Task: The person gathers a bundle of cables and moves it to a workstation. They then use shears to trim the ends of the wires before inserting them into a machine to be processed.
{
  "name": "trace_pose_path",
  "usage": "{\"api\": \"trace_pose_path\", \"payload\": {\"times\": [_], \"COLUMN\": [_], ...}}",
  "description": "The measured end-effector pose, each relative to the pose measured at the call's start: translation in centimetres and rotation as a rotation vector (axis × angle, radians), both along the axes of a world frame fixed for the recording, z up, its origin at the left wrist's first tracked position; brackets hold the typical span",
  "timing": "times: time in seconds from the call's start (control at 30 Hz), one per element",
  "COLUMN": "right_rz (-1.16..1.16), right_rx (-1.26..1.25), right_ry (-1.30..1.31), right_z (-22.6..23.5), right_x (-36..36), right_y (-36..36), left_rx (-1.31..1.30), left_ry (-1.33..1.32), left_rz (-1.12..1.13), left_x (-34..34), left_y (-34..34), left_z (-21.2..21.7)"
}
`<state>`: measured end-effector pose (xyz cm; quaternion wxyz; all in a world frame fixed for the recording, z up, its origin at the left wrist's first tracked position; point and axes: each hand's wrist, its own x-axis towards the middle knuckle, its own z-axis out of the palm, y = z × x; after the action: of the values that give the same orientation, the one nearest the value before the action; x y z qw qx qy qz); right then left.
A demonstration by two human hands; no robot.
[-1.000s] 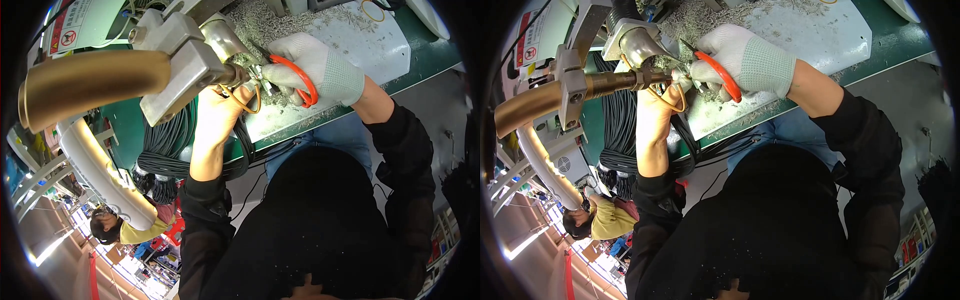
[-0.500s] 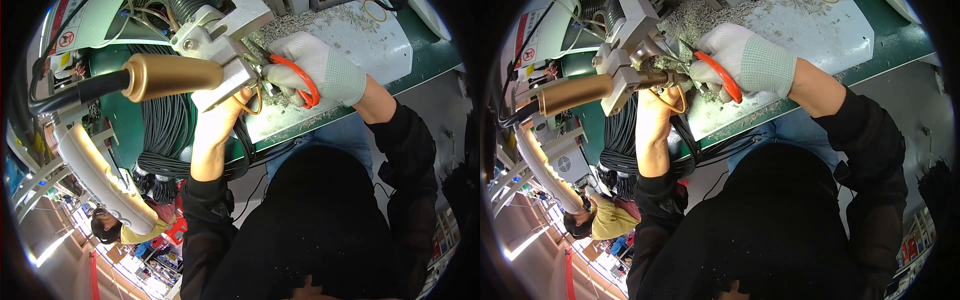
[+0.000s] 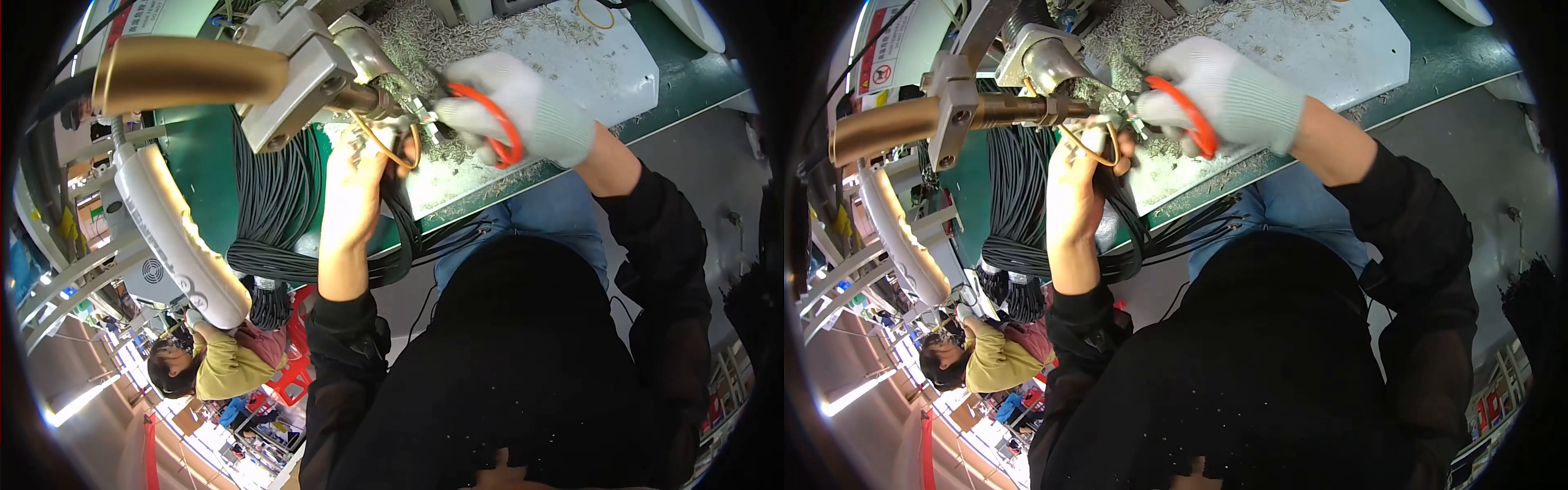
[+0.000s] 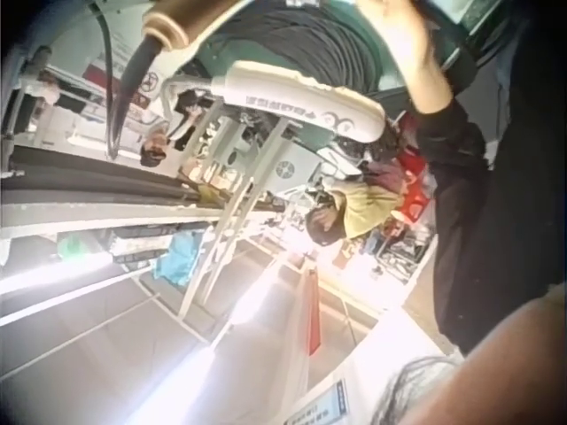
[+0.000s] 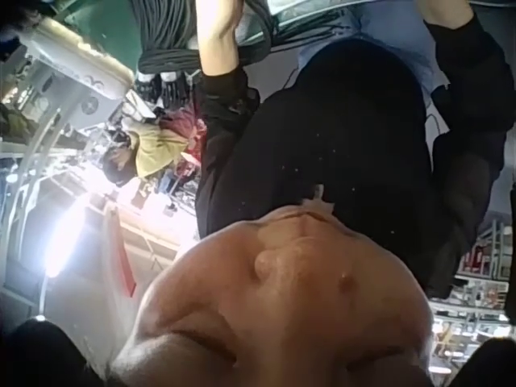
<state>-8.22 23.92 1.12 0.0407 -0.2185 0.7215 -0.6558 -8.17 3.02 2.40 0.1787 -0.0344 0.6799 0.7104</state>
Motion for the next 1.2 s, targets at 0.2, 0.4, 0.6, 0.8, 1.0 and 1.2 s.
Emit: {"api": "trace_pose_path", "payload": {"times": [0.2, 0.4, 0.6, 0.8, 1.0, 1.2], "right_rz": [-0.472, -0.004, -0.017, -0.228, -0.350, -0.497], "right_rx": [0.810, -0.081, -0.134, -0.041, 0.053, 0.636], "right_ry": [0.139, -0.743, -0.669, -0.547, -0.206, 0.366], "right_z": [2.5, 6.8, 5.0, 5.0, 4.0, 2.9], "right_x": [6.9, 8.8, 10.5, 11.4, 11.8, 13.3], "right_y": [3.4, 0.0, 1.0, 1.7, 0.3, -1.2], "left_rx": [0.004, -0.603, -0.772, -0.508, -0.301, -0.255], "left_ry": [0.000, 0.573, 0.785, 0.353, 0.384, 0.318], "left_rz": [-0.131, -0.490, -0.552, -0.515, -0.236, -0.086], "left_x": [5.1, 7.6, 8.7, 8.9, 9.6, 9.0], "left_y": [-2.0, 1.7, 2.6, 1.8, 3.3, 2.8], "left_z": [2.7, 3.0, 3.6, 4.5, 4.5, 3.9]}}
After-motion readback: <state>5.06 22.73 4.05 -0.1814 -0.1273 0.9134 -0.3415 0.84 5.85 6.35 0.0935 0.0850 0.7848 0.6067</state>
